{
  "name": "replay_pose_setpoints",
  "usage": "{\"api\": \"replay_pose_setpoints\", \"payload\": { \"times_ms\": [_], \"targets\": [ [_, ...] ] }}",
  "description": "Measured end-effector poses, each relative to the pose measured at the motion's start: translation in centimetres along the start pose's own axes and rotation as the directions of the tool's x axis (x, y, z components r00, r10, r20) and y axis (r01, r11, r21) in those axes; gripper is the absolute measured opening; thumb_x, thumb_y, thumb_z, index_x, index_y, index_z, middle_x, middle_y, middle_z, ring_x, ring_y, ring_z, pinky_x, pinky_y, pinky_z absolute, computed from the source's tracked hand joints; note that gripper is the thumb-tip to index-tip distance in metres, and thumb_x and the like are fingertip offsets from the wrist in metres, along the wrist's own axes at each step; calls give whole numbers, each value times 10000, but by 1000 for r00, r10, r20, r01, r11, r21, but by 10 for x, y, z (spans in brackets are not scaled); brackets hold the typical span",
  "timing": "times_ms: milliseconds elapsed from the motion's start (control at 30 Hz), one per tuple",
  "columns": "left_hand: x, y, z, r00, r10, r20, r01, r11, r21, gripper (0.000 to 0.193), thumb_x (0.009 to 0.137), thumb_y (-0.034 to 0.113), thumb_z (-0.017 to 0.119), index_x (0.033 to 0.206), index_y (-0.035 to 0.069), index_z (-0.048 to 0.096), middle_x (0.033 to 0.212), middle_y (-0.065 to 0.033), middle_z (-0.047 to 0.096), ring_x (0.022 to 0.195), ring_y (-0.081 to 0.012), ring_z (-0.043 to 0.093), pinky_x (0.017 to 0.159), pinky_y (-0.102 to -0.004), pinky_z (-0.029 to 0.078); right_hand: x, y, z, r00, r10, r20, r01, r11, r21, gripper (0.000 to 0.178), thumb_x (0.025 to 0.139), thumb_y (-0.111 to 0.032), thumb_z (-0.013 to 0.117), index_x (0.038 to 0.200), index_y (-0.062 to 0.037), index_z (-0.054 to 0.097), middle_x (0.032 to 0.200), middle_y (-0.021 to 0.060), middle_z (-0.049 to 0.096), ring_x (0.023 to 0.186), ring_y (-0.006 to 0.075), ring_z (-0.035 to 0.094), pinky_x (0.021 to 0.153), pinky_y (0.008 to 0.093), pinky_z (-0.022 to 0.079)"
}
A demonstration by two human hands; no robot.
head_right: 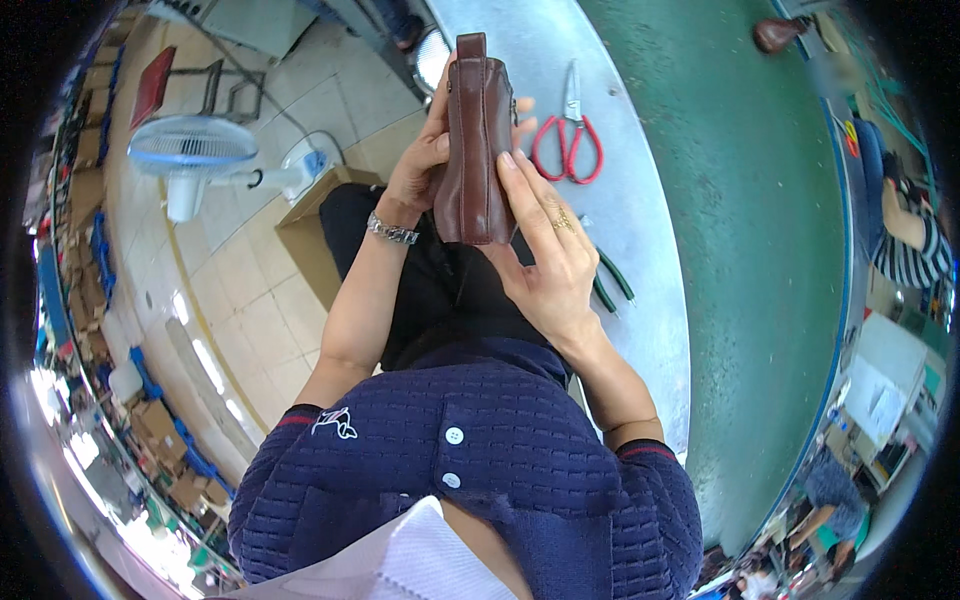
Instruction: The person takes shoe uppers from a conveyor belt, cuts and pulls threads and fasteners from the shoe bottoms using scissors and pliers, and places the shoe uppers back onto the conveyor belt.
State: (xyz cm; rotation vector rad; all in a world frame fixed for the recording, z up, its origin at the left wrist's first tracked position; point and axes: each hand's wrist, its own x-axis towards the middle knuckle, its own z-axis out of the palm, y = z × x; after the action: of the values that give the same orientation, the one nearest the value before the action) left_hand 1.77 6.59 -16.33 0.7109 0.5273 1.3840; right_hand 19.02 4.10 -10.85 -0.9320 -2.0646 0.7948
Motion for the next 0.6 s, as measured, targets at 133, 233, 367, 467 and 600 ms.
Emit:
{"api": "replay_pose_setpoints", "payload": {
  "times_ms": [133,233,367,467,600],
  "targets": [
    [-24,27,6,988,146,58,-156,944,291,940,741,617,594,1399,53,232,1358,-152,365,1191,-224,454,998,-337,377,-1,-3,4,992,-126,-14,126,992,29,619,574,-15,737,1170,-54,576,1197,155,560,1042,300,579,865,344,474],
    [-29,31,29,988,109,-106,-79,964,253,810,783,518,616,1367,54,300,1194,-85,457,1065,-157,481,910,-285,403,-3,-3,7,982,-190,14,190,982,-16,632,547,0,737,1158,-74,593,1201,154,559,1037,301,580,860,352,474],
    [-21,26,31,972,66,-227,-4,965,263,696,794,486,627,1275,31,413,1060,-64,514,937,-118,518,802,-256,449,-5,6,4,989,-144,7,144,988,52,624,570,-9,738,1172,-64,583,1207,158,556,1063,306,566,887,354,454],
    [-15,24,37,972,58,-227,21,943,331,662,802,488,612,1237,19,440,1034,-68,527,908,-121,525,790,-255,453,-10,13,3,995,-101,-9,101,991,91,621,586,-41,762,1177,-41,573,1212,166,551,1073,308,562,900,353,443],
    [-12,24,46,962,92,-258,-8,952,307,536,790,429,667,1133,47,514,916,-13,533,790,-70,502,699,-219,437,-9,9,-6,998,-59,-4,58,983,175,531,684,-96,734,1180,-17,562,1230,166,539,1112,287,541,922,346,422]
  ]
}}
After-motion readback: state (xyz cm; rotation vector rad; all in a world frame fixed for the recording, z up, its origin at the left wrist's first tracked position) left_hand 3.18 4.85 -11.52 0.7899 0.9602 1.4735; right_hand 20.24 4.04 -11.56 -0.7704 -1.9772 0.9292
